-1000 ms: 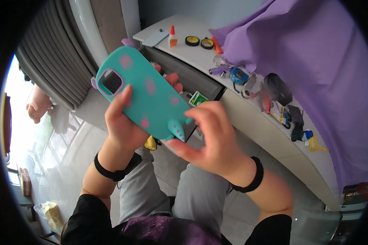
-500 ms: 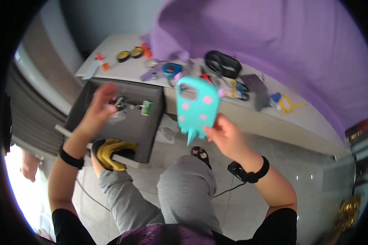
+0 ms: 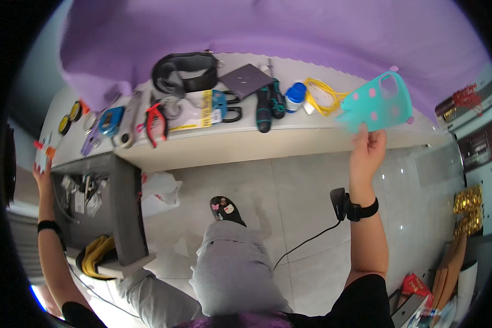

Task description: The person removes a broken tab from a teal phone case, then applies glue from a small bottle to the broken area. The person holds the case and applies glue to the interior edge where the tab was removed.

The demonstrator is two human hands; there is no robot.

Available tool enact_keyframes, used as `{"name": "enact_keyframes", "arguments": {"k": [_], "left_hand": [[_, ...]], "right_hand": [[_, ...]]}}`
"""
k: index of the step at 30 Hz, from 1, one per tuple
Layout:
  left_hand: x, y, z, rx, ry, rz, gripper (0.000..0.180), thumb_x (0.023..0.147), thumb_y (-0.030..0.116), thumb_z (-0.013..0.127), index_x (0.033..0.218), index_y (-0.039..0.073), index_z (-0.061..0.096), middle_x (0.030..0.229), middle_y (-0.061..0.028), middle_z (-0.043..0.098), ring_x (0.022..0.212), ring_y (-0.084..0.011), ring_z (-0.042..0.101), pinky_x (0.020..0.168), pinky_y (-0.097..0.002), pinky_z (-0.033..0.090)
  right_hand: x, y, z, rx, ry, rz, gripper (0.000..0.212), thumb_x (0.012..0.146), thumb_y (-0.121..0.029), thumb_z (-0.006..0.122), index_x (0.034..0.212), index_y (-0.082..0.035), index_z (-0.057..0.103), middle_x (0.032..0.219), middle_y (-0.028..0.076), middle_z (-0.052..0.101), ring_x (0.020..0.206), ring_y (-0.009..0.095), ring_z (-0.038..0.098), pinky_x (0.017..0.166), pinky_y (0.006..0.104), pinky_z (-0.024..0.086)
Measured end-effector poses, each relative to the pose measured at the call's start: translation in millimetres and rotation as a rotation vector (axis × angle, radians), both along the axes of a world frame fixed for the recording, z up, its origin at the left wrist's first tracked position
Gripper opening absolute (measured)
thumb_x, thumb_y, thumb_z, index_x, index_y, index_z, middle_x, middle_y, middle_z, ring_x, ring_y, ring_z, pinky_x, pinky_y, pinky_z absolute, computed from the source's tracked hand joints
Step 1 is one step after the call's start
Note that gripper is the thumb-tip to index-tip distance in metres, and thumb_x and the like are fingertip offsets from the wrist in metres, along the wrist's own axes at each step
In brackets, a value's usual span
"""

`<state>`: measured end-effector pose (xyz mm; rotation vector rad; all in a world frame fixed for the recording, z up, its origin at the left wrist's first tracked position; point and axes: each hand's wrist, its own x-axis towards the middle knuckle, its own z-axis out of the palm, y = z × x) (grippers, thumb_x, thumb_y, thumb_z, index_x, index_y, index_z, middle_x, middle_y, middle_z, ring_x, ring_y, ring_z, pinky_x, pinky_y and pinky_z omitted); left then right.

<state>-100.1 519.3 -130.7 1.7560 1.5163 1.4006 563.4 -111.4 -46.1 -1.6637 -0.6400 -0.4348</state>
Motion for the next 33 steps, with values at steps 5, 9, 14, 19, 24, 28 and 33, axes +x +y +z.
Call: {"name": "enact_keyframes", "arguments": {"k": [5, 9, 14, 19, 24, 28, 33], "left_hand": [[4.7, 39.2, -13.3, 0.081, 0.007, -0.231, 0.075, 0.079, 0.023, 0.076, 0.135, -0.005, 0.034, 0.129, -0.0182, 0.047, 0.116, -0.0235, 0.048, 0.096, -0.0338, 0.041], [3.5, 59.3, -21.3, 0.058, 0.025, -0.181, 0.06, 0.078, 0.021, 0.077, 0.124, -0.001, 0.047, 0.112, -0.0126, 0.06, 0.103, -0.019, 0.058, 0.091, -0.0299, 0.045], [-9.3, 81.3, -20.1, 0.068, 0.184, 0.029, 0.058, 0.074, 0.031, 0.079, 0.112, -0.007, 0.058, 0.105, -0.0141, 0.065, 0.094, -0.0196, 0.061, 0.084, -0.0308, 0.047], [-14.1, 95.3, -13.9, -0.061, 0.207, 0.026, 0.051, 0.079, 0.032, 0.074, 0.109, -0.006, 0.059, 0.099, -0.0105, 0.064, 0.085, -0.018, 0.059, 0.076, -0.0301, 0.047], [-11.2, 96.7, -8.6, -0.197, 0.209, 0.157, 0.06, 0.079, 0.043, 0.071, 0.113, -0.005, 0.059, 0.101, -0.0128, 0.065, 0.087, -0.0211, 0.06, 0.079, -0.0335, 0.047], [-14.3, 92.0, -3.8, -0.205, 0.496, 0.243, 0.061, 0.079, 0.043, 0.071, 0.113, -0.005, 0.058, 0.1, -0.0119, 0.064, 0.088, -0.0191, 0.06, 0.078, -0.0308, 0.047], [-5.9, 83.5, -6.7, -0.095, 0.218, 0.092, 0.055, 0.08, 0.041, 0.072, 0.113, 0.0, 0.057, 0.092, -0.006, 0.062, 0.077, -0.0146, 0.055, 0.067, -0.0286, 0.044]], "right_hand": [[51.0, -20.3, -33.9, -0.028, -0.028, -0.093, 0.014, 0.093, -0.016, 0.057, 0.1, -0.004, 0.054, 0.085, 0.0, 0.059, 0.073, 0.006, 0.054, 0.065, 0.021, 0.045], [78.1, -17.8, -50.8, 0.019, 0.041, -0.06, 0.013, 0.093, -0.014, 0.057, 0.102, -0.004, 0.054, 0.088, 0.0, 0.06, 0.075, 0.006, 0.053, 0.067, 0.0208, 0.044], [96.3, -5.1, -55.0, 0.033, -0.031, 0.084, 0.018, 0.093, -0.013, 0.056, 0.108, -0.003, 0.054, 0.09, -0.001, 0.06, 0.078, 0.006, 0.052, 0.07, 0.0221, 0.044], [111.0, -6.4, -52.9, -0.11, -0.002, -0.066, 0.015, 0.092, -0.015, 0.057, 0.101, -0.002, 0.055, 0.082, -0.001, 0.056, 0.074, 0.007, 0.047, 0.067, 0.0228, 0.041], [126.8, -11.1, -49.2, -0.094, -0.017, -0.167, 0.016, 0.094, -0.018, 0.056, 0.093, -0.002, 0.054, 0.075, -0.003, 0.05, 0.068, 0.005, 0.041, 0.059, 0.0219, 0.035], [132.0, -11.3, -49.5, -0.141, -0.061, -0.175, 0.019, 0.094, -0.02, 0.056, 0.091, -0.002, 0.053, 0.073, -0.003, 0.048, 0.066, 0.005, 0.041, 0.059, 0.0221, 0.034], [128.7, -12.4, -58.5, -0.225, -0.05, -0.238, 0.021, 0.095, -0.023, 0.056, 0.092, -0.003, 0.052, 0.073, -0.002, 0.049, 0.066, 0.006, 0.042, 0.059, 0.0219, 0.035]]}}
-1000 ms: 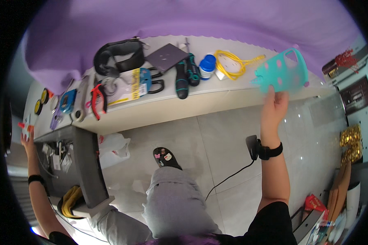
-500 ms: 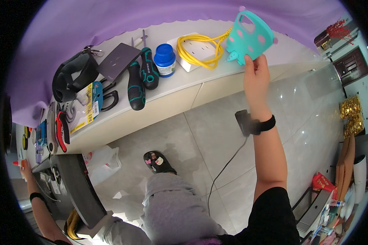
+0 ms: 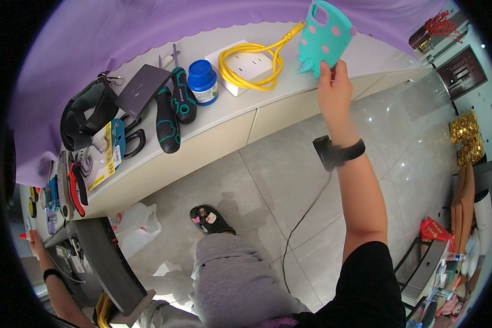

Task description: The person removes a broken tab from a teal phone case, then applies glue from a small bottle to the broken area. The person holds the case and applies glue to the interior edge where the tab was removed.

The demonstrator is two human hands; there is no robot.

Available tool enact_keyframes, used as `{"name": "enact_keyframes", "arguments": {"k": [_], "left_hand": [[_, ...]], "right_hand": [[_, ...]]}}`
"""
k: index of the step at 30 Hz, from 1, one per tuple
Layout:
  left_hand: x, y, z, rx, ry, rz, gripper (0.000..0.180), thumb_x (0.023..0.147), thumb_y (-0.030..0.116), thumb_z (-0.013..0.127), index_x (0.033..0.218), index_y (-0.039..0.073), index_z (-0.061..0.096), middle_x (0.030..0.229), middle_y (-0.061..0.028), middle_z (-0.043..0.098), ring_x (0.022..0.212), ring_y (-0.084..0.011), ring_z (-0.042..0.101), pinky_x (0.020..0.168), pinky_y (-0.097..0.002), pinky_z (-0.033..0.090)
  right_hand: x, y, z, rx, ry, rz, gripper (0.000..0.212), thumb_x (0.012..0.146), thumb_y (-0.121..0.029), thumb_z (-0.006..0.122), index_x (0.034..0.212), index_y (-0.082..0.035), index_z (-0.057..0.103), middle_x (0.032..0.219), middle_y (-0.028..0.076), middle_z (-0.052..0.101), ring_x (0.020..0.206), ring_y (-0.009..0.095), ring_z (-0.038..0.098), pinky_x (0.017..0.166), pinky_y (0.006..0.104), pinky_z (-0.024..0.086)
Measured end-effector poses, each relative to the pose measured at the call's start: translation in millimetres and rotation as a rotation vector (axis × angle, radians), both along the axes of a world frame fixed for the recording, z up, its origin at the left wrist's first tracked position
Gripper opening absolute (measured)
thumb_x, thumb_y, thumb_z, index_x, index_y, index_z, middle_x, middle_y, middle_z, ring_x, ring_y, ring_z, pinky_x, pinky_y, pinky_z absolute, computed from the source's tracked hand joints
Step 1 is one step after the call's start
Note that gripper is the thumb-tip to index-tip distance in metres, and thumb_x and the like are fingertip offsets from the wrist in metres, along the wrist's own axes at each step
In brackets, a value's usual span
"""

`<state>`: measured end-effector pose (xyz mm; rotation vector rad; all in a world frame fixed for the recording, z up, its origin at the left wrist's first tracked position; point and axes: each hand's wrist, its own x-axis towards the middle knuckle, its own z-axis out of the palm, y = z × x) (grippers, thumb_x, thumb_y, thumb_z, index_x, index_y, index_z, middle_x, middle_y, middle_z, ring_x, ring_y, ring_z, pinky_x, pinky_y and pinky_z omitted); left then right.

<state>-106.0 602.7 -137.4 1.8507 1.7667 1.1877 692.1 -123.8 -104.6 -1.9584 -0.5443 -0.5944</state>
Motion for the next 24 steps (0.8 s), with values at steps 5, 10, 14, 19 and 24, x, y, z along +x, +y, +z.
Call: {"name": "enact_keyframes", "arguments": {"k": [5, 10, 14, 19, 24], "left_hand": [[4.5, -9.5, -0.2, -0.022, -0.175, -0.039, 0.051, 0.083, 0.038, 0.07, 0.117, 0.003, 0.054, 0.096, -0.0042, 0.061, 0.078, -0.0133, 0.055, 0.066, -0.0271, 0.044], [10.3, -29.8, 24.7, 0.037, -0.165, -0.104, 0.045, 0.087, 0.034, 0.066, 0.12, 0.006, 0.052, 0.107, -0.0037, 0.06, 0.086, -0.0127, 0.057, 0.071, -0.0245, 0.045], [81.4, -107.2, 61.3, 0.054, -0.246, -0.338, 0.039, 0.091, 0.027, 0.061, 0.123, 0.006, 0.051, 0.114, -0.0041, 0.058, 0.092, -0.0128, 0.058, 0.075, -0.0236, 0.046], [230.4, -323.2, 92.6, -0.193, -0.126, -0.75, 0.034, 0.093, 0.022, 0.055, 0.122, 0.004, 0.048, 0.11, -0.0074, 0.06, 0.094, -0.0132, 0.059, 0.083, -0.0283, 0.048], [343.9, -487.8, 100.3, -0.802, -0.247, -1.223, 0.037, 0.077, 0.004, 0.072, 0.109, 0.004, 0.052, 0.1, -0.0073, 0.062, 0.086, -0.0138, 0.061, 0.075, -0.0276, 0.05]], "right_hand": [[-1.7, -1.7, -0.8, 0.034, 0.042, 0.017, 0.025, 0.093, -0.028, 0.057, 0.097, -0.003, 0.054, 0.074, 0.0, 0.054, 0.067, 0.006, 0.045, 0.059, 0.0218, 0.037], [-6.9, -1.7, 5.1, 0.086, 0.074, -0.005, 0.034, 0.09, -0.025, 0.061, 0.109, 0.002, 0.054, 0.1, 0.01, 0.059, 0.078, 0.014, 0.056, 0.068, 0.028, 0.048], [-27.3, -3.6, 16.1, 0.207, -0.079, -0.083, 0.035, 0.088, -0.019, 0.063, 0.114, 0.002, 0.05, 0.103, 0.009, 0.058, 0.08, 0.013, 0.055, 0.068, 0.027, 0.047], [-99.4, 14.1, 48.4, 0.335, -0.058, 0.372, 0.032, 0.087, -0.009, 0.063, 0.115, -0.002, 0.05, 0.094, 0.004, 0.057, 0.077, 0.008, 0.052, 0.065, 0.0214, 0.043], [-196.1, 39.1, 79.8, -0.235, 0.33, 0.904, 0.032, 0.085, -0.017, 0.069, 0.108, -0.005, 0.05, 0.057, -0.002, 0.049, 0.05, 0.005, 0.044, 0.047, 0.0212, 0.032]]}}
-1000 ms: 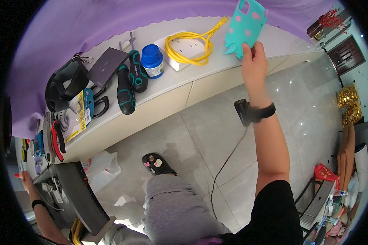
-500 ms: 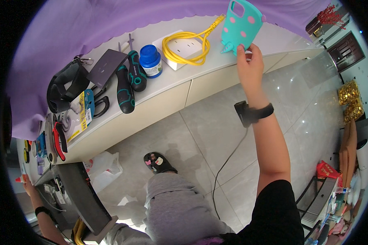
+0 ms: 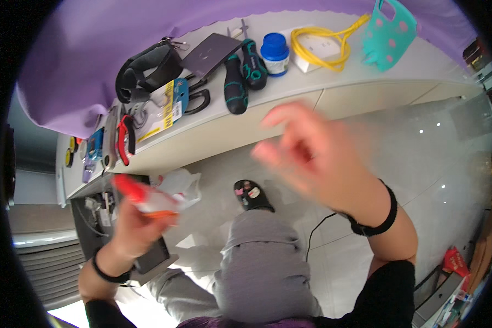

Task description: The person removes a broken tab from a teal phone case, then applies glue from a small bottle to the broken area. The person holds the case and applies glue to the interior edge where the tab was removed.

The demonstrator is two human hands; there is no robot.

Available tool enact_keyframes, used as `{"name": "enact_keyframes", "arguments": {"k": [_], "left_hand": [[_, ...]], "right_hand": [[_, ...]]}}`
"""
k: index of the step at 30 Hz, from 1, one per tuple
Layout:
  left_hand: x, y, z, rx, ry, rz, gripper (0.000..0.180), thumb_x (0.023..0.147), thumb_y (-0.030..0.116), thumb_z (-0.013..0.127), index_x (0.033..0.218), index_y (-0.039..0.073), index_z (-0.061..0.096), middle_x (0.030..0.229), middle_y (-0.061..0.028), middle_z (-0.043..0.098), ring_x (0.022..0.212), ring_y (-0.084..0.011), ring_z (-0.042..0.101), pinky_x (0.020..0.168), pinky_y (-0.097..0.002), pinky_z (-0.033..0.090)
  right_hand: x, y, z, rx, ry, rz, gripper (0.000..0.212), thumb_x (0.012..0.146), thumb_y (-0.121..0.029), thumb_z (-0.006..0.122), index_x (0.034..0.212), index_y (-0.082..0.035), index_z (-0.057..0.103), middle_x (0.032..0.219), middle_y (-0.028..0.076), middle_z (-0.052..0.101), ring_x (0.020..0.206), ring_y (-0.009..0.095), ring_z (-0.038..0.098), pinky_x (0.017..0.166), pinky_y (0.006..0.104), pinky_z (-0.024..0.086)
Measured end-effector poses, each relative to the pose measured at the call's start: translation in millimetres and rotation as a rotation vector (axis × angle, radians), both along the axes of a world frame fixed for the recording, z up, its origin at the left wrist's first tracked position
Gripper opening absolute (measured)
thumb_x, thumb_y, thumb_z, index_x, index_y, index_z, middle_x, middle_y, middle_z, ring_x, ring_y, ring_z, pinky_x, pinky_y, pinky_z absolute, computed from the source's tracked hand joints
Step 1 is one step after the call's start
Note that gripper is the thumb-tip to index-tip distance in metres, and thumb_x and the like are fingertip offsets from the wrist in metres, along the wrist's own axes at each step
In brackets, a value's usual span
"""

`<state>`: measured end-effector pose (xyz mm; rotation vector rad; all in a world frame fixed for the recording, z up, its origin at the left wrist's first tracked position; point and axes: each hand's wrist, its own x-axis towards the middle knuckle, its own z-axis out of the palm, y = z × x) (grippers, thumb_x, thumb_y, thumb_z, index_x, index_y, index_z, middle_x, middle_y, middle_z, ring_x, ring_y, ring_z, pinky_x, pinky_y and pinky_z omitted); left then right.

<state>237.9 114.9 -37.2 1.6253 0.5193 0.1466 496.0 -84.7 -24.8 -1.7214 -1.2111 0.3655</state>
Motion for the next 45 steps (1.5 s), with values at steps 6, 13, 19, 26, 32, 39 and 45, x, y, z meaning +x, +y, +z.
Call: {"name": "enact_keyframes", "arguments": {"k": [6, 13, 19, 26, 32, 39, 45], "left_hand": [[51.1, -36.0, -4.1, 0.032, 0.173, -0.214, 0.028, 0.076, 0.003, 0.073, 0.092, 0.005, 0.05, 0.091, -0.0041, 0.06, 0.082, -0.0115, 0.063, 0.064, -0.0255, 0.052], [48.6, -44.3, -7.4, 0.575, 0.013, -0.214, 0.028, 0.078, 0.006, 0.069, 0.097, 0.005, 0.049, 0.082, -0.0114, 0.06, 0.07, -0.0236, 0.063, 0.059, -0.0302, 0.051], [50.6, -43.9, 3.3, 0.693, 0.111, -0.271, 0.03, 0.082, 0.014, 0.068, 0.103, 0.006, 0.049, 0.083, -0.015, 0.061, 0.067, -0.0318, 0.062, 0.059, -0.0363, 0.05], [49.2, -40.7, 14.6, 0.465, 0.118, -0.493, 0.032, 0.086, 0.03, 0.067, 0.104, 0.006, 0.057, 0.077, -0.0118, 0.063, 0.068, -0.0278, 0.063, 0.06, -0.0343, 0.048], [46.2, -36.1, 16.4, 0.207, 0.177, -0.609, 0.031, 0.087, 0.03, 0.066, 0.102, 0.005, 0.058, 0.076, -0.0111, 0.064, 0.068, -0.0261, 0.062, 0.06, -0.0345, 0.048], [58.0, -20.9, 3.9, 0.594, 0.156, -0.583, 0.03, 0.083, 0.023, 0.067, 0.105, 0.007, 0.055, 0.077, -0.0095, 0.06, 0.067, -0.0276, 0.062, 0.056, -0.0346, 0.046], [61.7, -23.1, 4.4, 1.338, -0.077, -0.433, 0.037, 0.074, 0.023, 0.071, 0.103, 0.008, 0.053, 0.072, -0.0051, 0.049, 0.057, -0.0211, 0.057, 0.047, -0.0322, 0.043]], "right_hand": [[-41.1, 15.0, -4.8, -0.058, 0.3, 0.353, 0.036, 0.084, -0.017, 0.07, 0.11, -0.002, 0.049, 0.057, 0.002, 0.051, 0.045, 0.008, 0.042, 0.044, 0.0236, 0.031], [-43.9, 24.4, -5.7, -0.208, 0.225, 0.047, 0.028, 0.091, -0.025, 0.061, 0.078, 0.0, 0.06, 0.051, 0.007, 0.053, 0.041, 0.012, 0.042, 0.041, 0.0281, 0.032], [-41.5, 28.0, -13.5, -0.178, -0.041, 0.108, 0.044, 0.093, -0.028, 0.056, 0.055, -0.005, 0.06, 0.047, 0.008, 0.05, 0.037, 0.022, 0.043, 0.04, 0.0343, 0.034], [-53.5, 21.6, -19.5, 0.172, -0.457, 0.193, 0.03, 0.08, -0.005, 0.057, 0.051, -0.009, 0.049, 0.045, 0.003, 0.04, 0.035, 0.022, 0.039, 0.033, 0.0343, 0.028], [-59.7, 20.3, -25.8, 0.235, -0.459, 0.224, 0.041, 0.082, -0.015, 0.059, 0.044, -0.009, 0.046, 0.04, 0.006, 0.043, 0.034, 0.025, 0.043, 0.034, 0.037, 0.03], [-47.0, 29.2, -17.6, -0.163, -0.336, 0.312, 0.028, 0.086, -0.016, 0.059, 0.061, -0.004, 0.052, 0.055, 0.012, 0.05, 0.048, 0.031, 0.05, 0.043, 0.0411, 0.037], [-25.7, 20.5, -5.1, -0.423, -0.06, 0.486, 0.016, 0.088, -0.018, 0.057, 0.091, -0.002, 0.056, 0.076, 0.016, 0.058, 0.072, 0.036, 0.057, 0.06, 0.0425, 0.045]]}}
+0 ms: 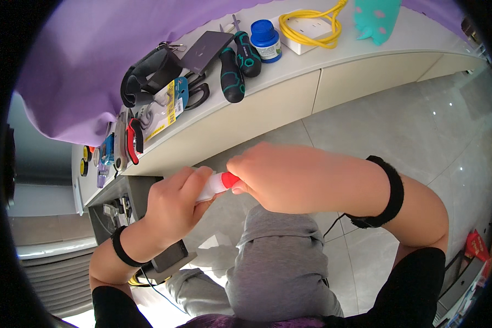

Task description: The person removes a broken tab from a teal phone case, then applies glue from a small bottle to the broken area. The person holds the case and applies glue to the interior edge where the tab was removed.

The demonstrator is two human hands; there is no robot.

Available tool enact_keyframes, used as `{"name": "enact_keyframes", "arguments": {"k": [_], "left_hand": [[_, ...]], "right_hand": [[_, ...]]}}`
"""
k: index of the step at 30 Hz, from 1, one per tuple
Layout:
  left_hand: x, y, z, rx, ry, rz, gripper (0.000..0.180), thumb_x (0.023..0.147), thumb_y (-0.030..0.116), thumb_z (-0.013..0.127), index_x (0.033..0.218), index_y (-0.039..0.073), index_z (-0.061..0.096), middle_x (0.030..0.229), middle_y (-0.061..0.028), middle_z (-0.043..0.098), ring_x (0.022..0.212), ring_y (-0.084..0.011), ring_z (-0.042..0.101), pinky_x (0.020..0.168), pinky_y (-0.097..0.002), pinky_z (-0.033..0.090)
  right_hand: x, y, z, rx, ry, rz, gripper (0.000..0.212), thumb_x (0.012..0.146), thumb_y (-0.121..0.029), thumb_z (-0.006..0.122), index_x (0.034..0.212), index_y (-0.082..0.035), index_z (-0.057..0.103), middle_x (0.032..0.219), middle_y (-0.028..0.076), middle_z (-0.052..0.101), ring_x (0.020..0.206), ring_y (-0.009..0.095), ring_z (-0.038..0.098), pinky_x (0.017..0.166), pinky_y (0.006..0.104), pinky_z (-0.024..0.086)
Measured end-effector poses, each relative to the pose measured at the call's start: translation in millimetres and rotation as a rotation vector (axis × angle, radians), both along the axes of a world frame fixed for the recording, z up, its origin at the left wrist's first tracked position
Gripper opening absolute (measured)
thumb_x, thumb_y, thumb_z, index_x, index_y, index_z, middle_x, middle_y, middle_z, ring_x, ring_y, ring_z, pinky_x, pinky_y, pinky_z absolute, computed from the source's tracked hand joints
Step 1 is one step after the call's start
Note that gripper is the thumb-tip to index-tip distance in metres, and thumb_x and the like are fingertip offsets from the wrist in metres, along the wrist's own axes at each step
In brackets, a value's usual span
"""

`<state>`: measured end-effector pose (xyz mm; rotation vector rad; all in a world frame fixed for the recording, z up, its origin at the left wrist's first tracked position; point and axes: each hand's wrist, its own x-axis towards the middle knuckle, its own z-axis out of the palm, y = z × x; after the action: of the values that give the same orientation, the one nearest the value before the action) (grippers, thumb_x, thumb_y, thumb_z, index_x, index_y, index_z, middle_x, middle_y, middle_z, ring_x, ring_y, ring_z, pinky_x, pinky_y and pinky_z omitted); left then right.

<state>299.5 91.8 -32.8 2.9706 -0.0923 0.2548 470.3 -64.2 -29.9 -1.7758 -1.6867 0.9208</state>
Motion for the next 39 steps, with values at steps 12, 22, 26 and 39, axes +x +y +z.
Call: {"name": "enact_keyframes", "arguments": {"k": [12, 22, 26, 39], "left_hand": [[7.1, -6.5, 2.7, -0.205, 0.139, -0.065, 0.032, 0.082, 0.028, 0.068, 0.094, 0.003, 0.053, 0.062, -0.0092, 0.051, 0.051, -0.0242, 0.055, 0.045, -0.0347, 0.042], [22.3, -0.8, 2.9, -0.535, 0.193, 0.094, 0.033, 0.083, 0.031, 0.068, 0.098, 0.004, 0.054, 0.067, -0.0124, 0.059, 0.053, -0.0327, 0.057, 0.049, -0.04, 0.044], [17.4, -3.9, 2.1, -0.252, 0.075, 0.095, 0.032, 0.084, 0.029, 0.068, 0.099, 0.005, 0.054, 0.067, -0.0122, 0.059, 0.056, -0.0328, 0.058, 0.05, -0.0403, 0.044], [16.3, -5.8, 19.3, -0.899, 0.576, 0.223, 0.029, 0.091, 0.031, 0.061, 0.1, 0.004, 0.055, 0.065, -0.0072, 0.055, 0.052, -0.0178, 0.054, 0.046, -0.0298, 0.039]], "right_hand": [[-3.6, -11.3, -25.2, 0.413, -0.42, 0.056, 0.021, 0.077, -0.01, 0.064, 0.092, -0.002, 0.053, 0.076, 0.009, 0.055, 0.069, 0.026, 0.059, 0.057, 0.0352, 0.047], [8.7, -4.0, -1.1, 0.346, -0.302, -0.063, 0.016, 0.081, -0.011, 0.062, 0.093, -0.001, 0.057, 0.078, 0.009, 0.059, 0.071, 0.022, 0.06, 0.052, 0.0306, 0.045], [14.5, -11.2, 15.2, -0.036, 0.255, -0.221, 0.011, 0.088, -0.013, 0.06, 0.09, -0.002, 0.061, 0.067, 0.008, 0.062, 0.057, 0.019, 0.059, 0.048, 0.0289, 0.042], [-0.6, -10.1, 2.3, 0.147, 0.53, -0.428, 0.02, 0.093, -0.016, 0.053, 0.08, -0.004, 0.061, 0.055, 0.001, 0.054, 0.047, 0.008, 0.047, 0.045, 0.0255, 0.037]]}}
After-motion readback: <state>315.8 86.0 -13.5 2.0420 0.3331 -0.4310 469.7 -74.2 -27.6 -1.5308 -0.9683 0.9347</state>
